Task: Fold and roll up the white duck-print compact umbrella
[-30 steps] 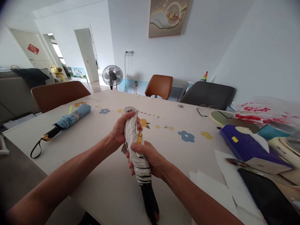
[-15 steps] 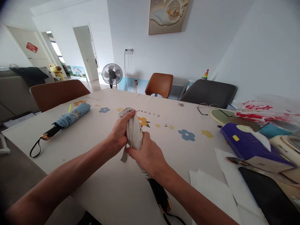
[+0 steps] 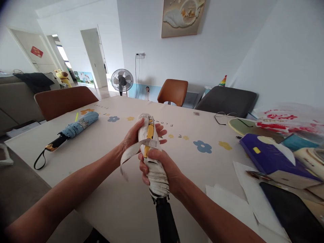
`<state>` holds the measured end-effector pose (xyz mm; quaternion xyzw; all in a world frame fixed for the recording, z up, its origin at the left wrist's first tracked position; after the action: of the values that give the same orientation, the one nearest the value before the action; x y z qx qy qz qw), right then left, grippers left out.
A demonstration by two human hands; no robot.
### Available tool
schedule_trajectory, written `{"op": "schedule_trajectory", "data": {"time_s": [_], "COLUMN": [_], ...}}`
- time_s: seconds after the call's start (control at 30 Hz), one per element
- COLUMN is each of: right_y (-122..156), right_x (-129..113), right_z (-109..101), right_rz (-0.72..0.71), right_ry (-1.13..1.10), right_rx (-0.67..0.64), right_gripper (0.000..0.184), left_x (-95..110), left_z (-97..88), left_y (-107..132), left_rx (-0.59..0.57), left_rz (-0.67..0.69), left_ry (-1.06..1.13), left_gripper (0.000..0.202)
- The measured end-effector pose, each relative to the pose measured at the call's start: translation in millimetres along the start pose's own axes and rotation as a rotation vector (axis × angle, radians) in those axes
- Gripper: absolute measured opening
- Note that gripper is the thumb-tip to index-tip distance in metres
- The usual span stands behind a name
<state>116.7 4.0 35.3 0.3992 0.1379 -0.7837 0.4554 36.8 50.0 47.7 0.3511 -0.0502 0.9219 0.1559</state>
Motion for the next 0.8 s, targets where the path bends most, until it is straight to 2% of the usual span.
{"op": "schedule_trajectory", "data": {"time_s": [0.07,0.17,0.27,0.37,0.57,0.7,0.8], "right_y": [0,-1,-3,-2,0,-4,-10], "right_x": [7,14,11,3,-15,-23,-23], "right_z": [1,-4,-8,-6,4,0,-8], "right_rz": [0.056,0.122,0.071,-0.005,-0.057,-0.108,-0.116], "right_ry": [-0.025,0.009,0.059,0.182,0.375,0.317,0.176], "right_rx": [-0.022,0.033,0.135,0.228,0.356,0.398,0.378], "right_gripper": [0.023,0.024,0.025,0.024,0.026,0.026,0.026], "left_x": [-2,-6,-1,10,32,42,42], "left_z": [-3.6,-8.1,-6.8,0.6,23.6,36.1,36.4], "left_y": [-1,-2,-1,2,4,-5,-19], "left_rx": [-0.003,0.045,0.099,0.136,0.198,0.260,0.310], "left_rz": [0.016,-0.015,0.006,0.072,0.230,0.300,0.212], "left_ry": [0.007,-0.070,-0.140,-0.203,-0.399,-0.517,-0.596], "left_gripper": [0.032,0.026,0.023,0.022,0.019,0.018,0.020]}}
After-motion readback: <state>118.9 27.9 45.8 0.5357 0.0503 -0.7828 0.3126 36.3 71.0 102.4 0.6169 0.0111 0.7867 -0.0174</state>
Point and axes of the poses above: each hand's wrist, its own y-axis away from the middle knuckle, its own z-axis out of the palm, x = y × z, the point moved 5 cm from there along -y, towards the middle knuckle, and after that the axes turned 6 degrees about -y, right-handed, at the moved point
